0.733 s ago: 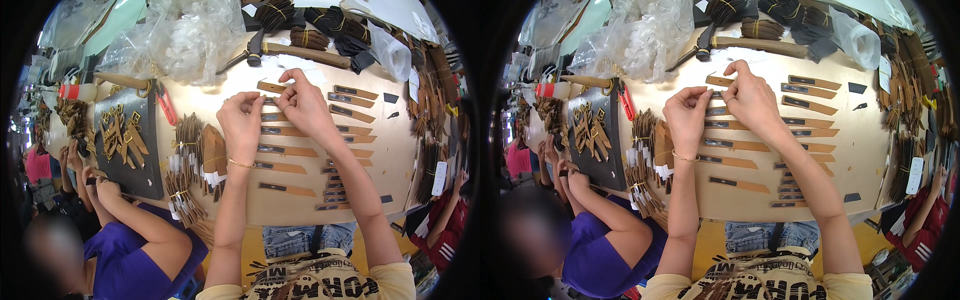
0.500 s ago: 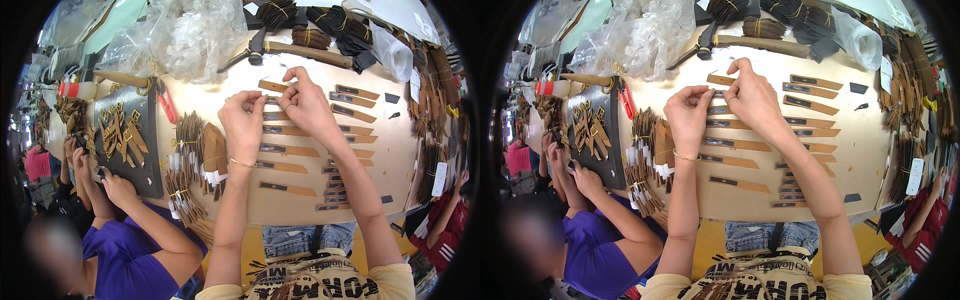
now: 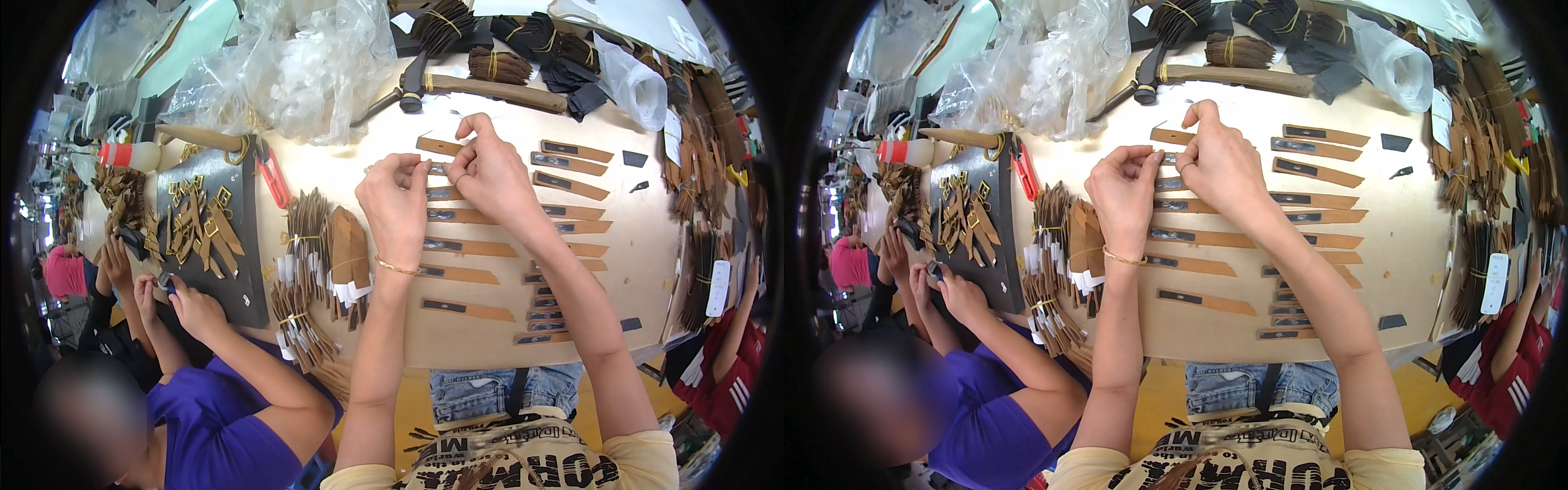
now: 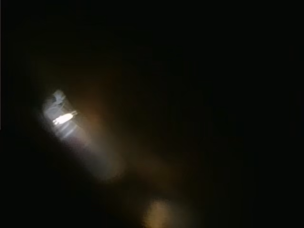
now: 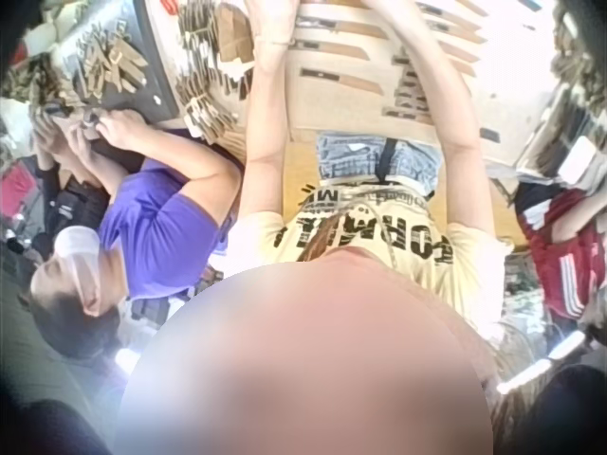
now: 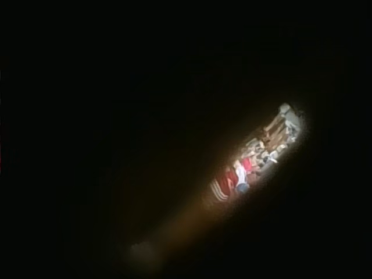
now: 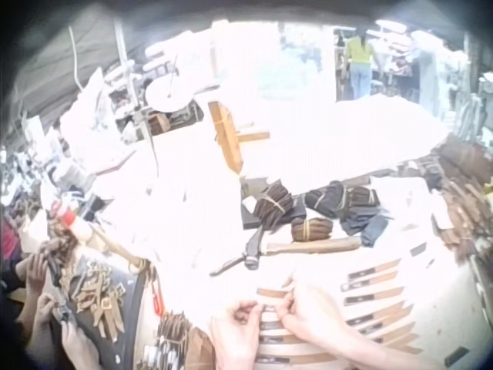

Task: The person repeatedly picks up small black rectangular pieces and places them onto long tan leather strips laid out on a table. The person aligns each piece on a strip and presses it down, then moves to the next strip. The process continues throughout the clip.

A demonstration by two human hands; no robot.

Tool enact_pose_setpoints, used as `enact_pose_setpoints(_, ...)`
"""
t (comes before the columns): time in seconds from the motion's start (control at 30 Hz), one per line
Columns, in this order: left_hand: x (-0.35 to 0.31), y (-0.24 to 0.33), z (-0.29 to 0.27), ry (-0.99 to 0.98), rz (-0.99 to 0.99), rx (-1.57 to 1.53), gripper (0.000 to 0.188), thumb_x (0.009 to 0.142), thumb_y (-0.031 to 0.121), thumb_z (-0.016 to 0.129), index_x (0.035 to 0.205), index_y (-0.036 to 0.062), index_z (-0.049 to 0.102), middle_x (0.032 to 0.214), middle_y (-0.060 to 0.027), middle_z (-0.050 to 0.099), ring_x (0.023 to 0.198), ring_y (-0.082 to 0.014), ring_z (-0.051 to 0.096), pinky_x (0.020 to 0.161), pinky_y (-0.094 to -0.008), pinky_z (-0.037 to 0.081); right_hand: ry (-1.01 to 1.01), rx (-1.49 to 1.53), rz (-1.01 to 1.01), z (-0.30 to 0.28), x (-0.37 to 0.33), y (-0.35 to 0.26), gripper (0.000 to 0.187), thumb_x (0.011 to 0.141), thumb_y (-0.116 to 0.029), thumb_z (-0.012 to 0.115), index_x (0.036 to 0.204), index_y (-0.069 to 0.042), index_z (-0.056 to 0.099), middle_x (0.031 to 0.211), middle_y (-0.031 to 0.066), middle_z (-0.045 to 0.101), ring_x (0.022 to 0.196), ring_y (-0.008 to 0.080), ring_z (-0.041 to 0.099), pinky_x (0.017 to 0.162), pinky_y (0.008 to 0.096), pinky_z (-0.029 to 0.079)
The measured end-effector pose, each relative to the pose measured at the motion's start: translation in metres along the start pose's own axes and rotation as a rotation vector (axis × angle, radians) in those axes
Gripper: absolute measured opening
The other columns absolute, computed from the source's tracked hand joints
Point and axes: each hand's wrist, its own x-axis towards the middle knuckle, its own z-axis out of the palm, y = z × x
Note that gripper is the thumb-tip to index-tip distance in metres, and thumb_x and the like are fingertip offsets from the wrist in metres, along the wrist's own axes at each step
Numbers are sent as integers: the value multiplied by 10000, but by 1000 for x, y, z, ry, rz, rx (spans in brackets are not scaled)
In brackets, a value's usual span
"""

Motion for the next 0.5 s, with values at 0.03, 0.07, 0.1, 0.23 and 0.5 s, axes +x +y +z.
enact_pose_setpoints(0.03, -1, -1, 0, -2, -4, 6, 141, 817, 31, 732, 909, -72, 705, 749, -156, 681, 590, -195, 635, 619, -318, 500, 8, -10, -6, 1, 0, 0, 364, 795, -57, 642, 1117, -58, 472, 712, 79, 687, 728, 315, 689, 674, 427, 512)
enact_pose_setpoints(0.07, -1, -1, 0, 28, 53, 51, 139, 825, 23, 717, 929, -68, 700, 802, -161, 671, 590, -203, 631, 626, -326, 497, 10, -11, -17, 1, -1, 0, 356, 799, -58, 640, 1113, -60, 473, 705, 79, 686, 726, 316, 689, 672, 430, 512)
enact_pose_setpoints(0.1, -1, -2, 0, 58, 111, 96, 140, 834, 16, 702, 950, -63, 696, 854, -167, 662, 591, -211, 628, 633, -334, 494, 14, -10, -26, 1, -1, 0, 348, 802, -58, 637, 1109, -62, 473, 697, 79, 685, 725, 317, 689, 670, 432, 512)
enact_pose_setpoints(0.23, -7, -4, -4, 103, 140, 148, 192, 849, -29, 639, 1034, -12, 689, 1084, -180, 581, 644, -262, 625, 668, -384, 488, 15, -20, -73, 3, -6, -1, 275, 821, -62, 628, 1075, -59, 525, 781, 112, 674, 754, 338, 678, 685, 455, 519)
enact_pose_setpoints(0.5, -29, -6, -5, -14, 325, 648, 432, 806, -48, 562, 1178, 122, 699, 1244, -182, 547, 1016, -345, 627, 774, -430, 536, 199, -376, -383, 20, -22, 10, 177, 807, -88, 640, 948, -112, 743, 1088, 133, 581, 991, 282, 614, 784, 382, 533)
